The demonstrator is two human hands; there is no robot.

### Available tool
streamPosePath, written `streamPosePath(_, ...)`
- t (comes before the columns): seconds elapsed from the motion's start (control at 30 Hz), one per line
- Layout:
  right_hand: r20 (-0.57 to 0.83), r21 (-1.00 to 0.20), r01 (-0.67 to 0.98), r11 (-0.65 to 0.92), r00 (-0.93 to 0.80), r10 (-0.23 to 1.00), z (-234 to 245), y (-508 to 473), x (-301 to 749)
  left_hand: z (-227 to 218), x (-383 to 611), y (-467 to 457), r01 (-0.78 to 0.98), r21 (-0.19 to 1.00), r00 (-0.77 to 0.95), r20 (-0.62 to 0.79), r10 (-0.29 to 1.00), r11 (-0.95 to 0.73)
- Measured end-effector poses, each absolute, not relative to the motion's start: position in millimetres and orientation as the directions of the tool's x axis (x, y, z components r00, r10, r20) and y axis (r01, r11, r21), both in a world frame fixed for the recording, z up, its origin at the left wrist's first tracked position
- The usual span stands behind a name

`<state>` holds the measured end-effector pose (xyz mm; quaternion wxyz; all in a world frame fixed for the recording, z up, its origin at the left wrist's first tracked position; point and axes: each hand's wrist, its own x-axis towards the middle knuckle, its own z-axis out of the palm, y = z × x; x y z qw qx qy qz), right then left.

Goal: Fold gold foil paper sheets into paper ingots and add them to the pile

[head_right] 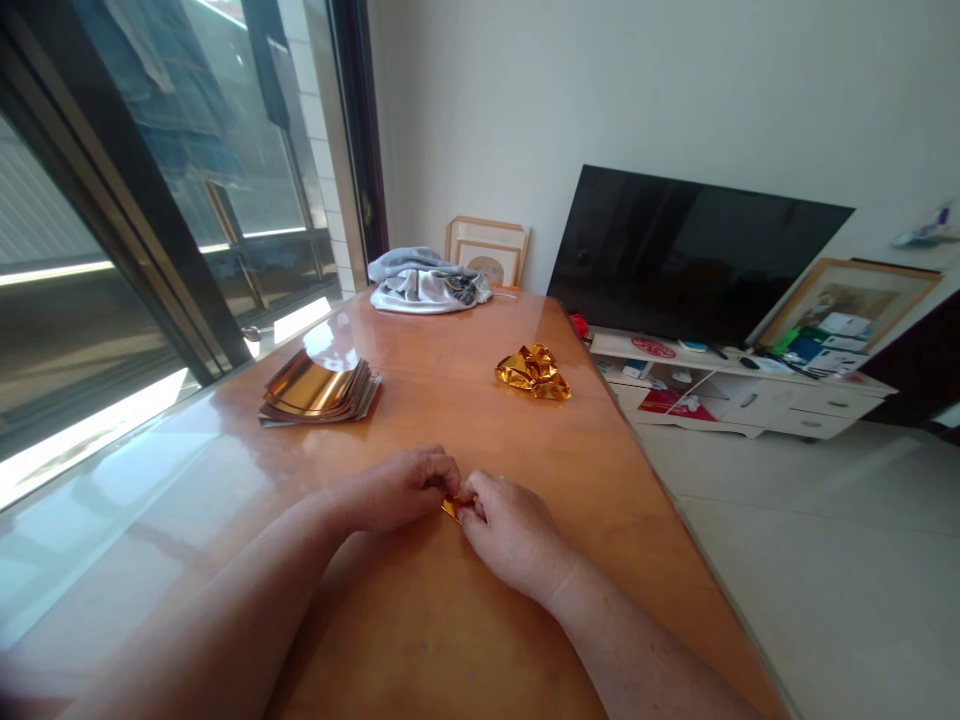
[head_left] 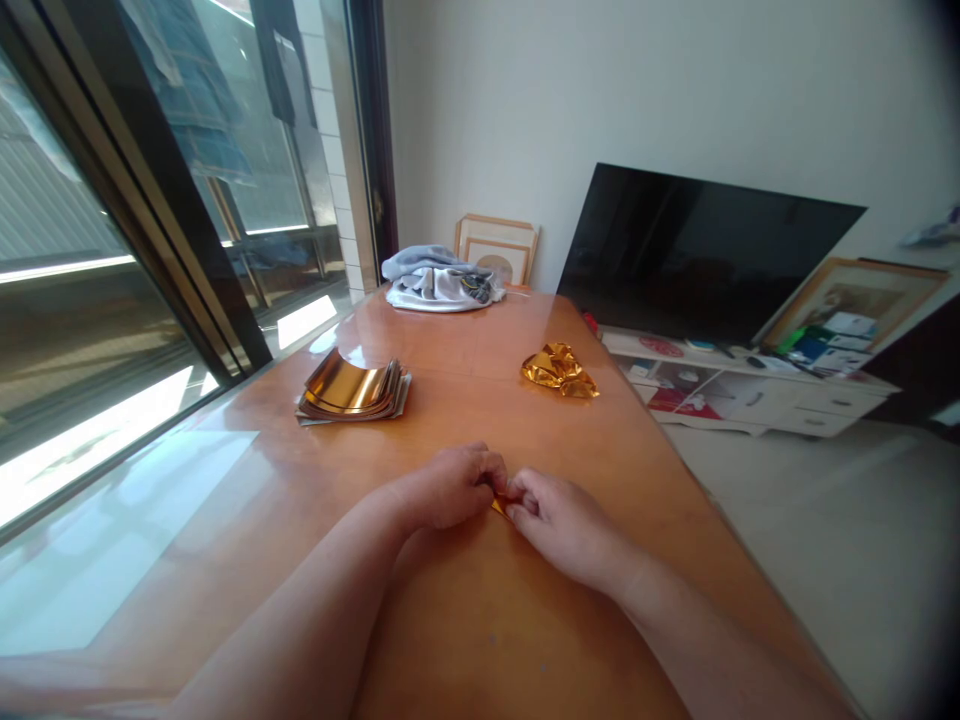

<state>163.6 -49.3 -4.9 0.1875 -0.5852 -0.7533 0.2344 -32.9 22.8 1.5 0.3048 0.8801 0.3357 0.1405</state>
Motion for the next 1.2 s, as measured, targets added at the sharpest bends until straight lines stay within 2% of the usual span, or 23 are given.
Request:
streamPosePath(0.17, -0.010, -0.594, 0.782, 0.187, -0.239, 0.971, -5, -47, 164, 0, -28, 20, 0.538, 0.536, 0.736, 0.079, 0.673, -0.651)
streamPosePath(0.27, -0.045, -0.693, 0.706, 0.146, -0.245, 0.968, -5, -44, 169, 0, -24, 16, 0.592, 0.480, 0.699, 0.094, 0.709, -0.648)
streamPosePath(0.37, -0.070, -0.781, 0.622, 0.058, -0.179, 0.981, 2, -38, 184, 2, -20, 11, 0.644, 0.432, 0.667, 0.088, 0.740, -0.632)
streamPosePath(0.43, -0.041, -0.746, 0.665, 0.041, -0.107, 0.993, 9, -35, 199, 4, -19, 9, 0.668, 0.405, 0.651, 0.086, 0.754, -0.624)
streamPosePath(0.53, -0.072, -0.624, 0.781, 0.012, -0.073, 0.995, 17, -31, 222, 5, -17, 6, 0.685, 0.388, 0.639, 0.087, 0.765, -0.616)
streamPosePath(0.63, -0.157, -0.529, 0.848, 0.032, -0.135, 0.978, 18, -32, 237, 5, -15, 4, 0.696, 0.381, 0.629, 0.088, 0.773, -0.609)
streamPosePath(0.7, -0.230, -0.526, 0.849, 0.052, -0.201, 0.952, 16, -33, 240, 5, -15, 3, 0.702, 0.381, 0.621, 0.089, 0.779, -0.602)
streamPosePath(0.97, -0.316, -0.699, 0.715, 0.009, -0.320, 0.893, 17, -31, 223, 3, -14, 2, 0.699, 0.378, 0.620, 0.104, 0.778, -0.607)
streamPosePath(1.2, -0.313, -0.777, 0.626, -0.069, -0.288, 0.905, 15, -31, 214, 3, -13, 3, 0.689, 0.372, 0.635, 0.105, 0.766, -0.622)
